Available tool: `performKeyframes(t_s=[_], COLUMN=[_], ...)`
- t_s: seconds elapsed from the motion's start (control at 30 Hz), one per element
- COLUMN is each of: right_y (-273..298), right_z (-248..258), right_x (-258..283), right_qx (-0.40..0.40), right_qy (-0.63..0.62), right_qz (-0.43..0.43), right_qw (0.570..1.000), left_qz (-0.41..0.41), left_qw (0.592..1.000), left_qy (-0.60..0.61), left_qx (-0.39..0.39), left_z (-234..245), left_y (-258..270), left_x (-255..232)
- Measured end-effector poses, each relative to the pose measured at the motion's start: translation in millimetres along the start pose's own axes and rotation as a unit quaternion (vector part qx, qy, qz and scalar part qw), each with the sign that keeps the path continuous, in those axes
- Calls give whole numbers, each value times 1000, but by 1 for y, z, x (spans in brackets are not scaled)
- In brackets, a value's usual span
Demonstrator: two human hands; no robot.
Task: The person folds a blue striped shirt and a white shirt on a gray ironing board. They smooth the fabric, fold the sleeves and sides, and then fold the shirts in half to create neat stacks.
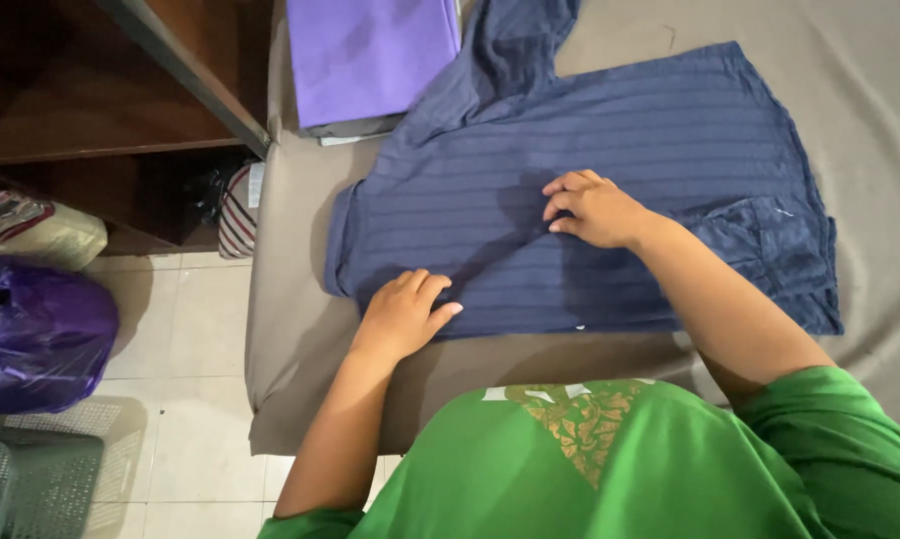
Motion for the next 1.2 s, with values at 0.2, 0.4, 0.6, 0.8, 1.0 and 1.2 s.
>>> performKeyframes(t_s=[0.2, 0.4, 0.6, 0.8, 1.0, 1.2], right_y=[-14, -17, -20, 0, 0, -30], right_z=[-18, -41, -18, 28, 33, -43], right_x=[-27, -23, -23, -7, -23, -75], right_qx=[-65, -132, -97, 7, 19, -165], right_qy=[-108, 177, 8, -139, -240, -126], right_qz=[-26, -80, -52, 8, -8, -89], right_qw=[992, 972, 994, 990, 971, 974], left_qz=[-34, 61, -14, -58, -1, -12], left_qw=[999, 987, 999, 995, 990, 998], left_qy=[-1, 63, 40, 74, 144, 50], left_qx=[-29, 134, 21, -43, 3, 31], left_z=[-27, 5, -20, -14, 6, -25], left_y=[7, -4, 8, 5, 5, 7], left_x=[20, 7, 23, 18, 8, 24])
Point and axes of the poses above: each hand's wrist, its own y-axis away from the middle knuckle, its own z-axis out of the back of the hand, x = y × z, the point moved 3 cm from there along -y, towards the middle knuckle, and after that the axes turned 5 degrees about -z, right-handed, at the moved point
